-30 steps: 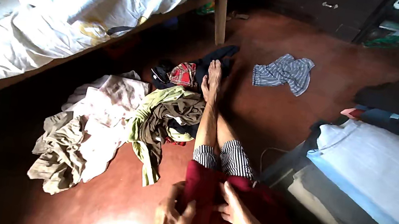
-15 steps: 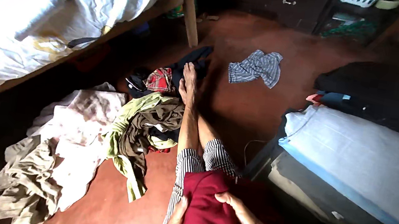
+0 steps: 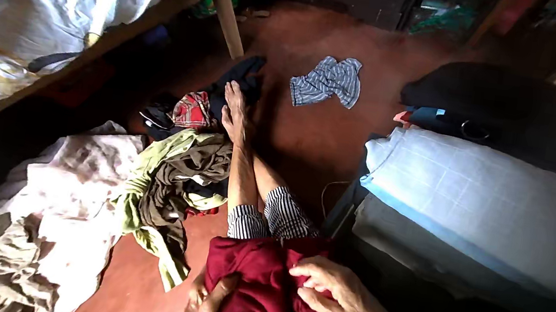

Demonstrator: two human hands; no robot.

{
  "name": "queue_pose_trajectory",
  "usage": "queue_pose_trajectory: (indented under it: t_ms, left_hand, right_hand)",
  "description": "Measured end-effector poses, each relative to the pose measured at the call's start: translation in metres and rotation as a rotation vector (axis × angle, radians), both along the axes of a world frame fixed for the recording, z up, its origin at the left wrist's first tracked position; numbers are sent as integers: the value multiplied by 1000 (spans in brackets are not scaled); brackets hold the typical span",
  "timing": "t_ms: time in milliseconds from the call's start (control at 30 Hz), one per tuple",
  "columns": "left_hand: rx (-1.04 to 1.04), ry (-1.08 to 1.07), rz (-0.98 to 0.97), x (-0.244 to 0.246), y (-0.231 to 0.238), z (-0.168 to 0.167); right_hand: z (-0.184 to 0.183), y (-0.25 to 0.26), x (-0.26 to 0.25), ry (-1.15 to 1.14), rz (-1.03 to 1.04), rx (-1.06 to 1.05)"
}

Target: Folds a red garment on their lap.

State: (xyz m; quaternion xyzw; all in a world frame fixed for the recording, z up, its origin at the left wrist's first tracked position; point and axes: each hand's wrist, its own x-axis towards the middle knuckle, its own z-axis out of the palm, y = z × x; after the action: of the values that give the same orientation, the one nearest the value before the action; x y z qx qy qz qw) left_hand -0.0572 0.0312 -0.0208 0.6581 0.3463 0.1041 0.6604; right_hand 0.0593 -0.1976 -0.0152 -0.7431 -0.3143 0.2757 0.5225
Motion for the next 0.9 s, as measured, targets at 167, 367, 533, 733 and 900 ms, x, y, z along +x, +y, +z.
queue_pose_trajectory:
  t_ms: [167,367,533,733,900]
  left_hand:
    - [377,269,-155,6,-2,9]
    - [299,-199,-564,-3,-47,30]
    - [400,-298,-581,10,-52,13]
    - [1182,-358,-537,36,-84,-10]
    - [1282,-274,-658,43,-95,-51]
  right_hand:
    - [-8,2,-3,208,125,-180]
    - [3,-4,4,626,-139,93]
    - [-7,-14,18,835,-437,152]
    - [-24,-12,48,680,-298,96]
    - [-36,-4,54,-141,-323,-215]
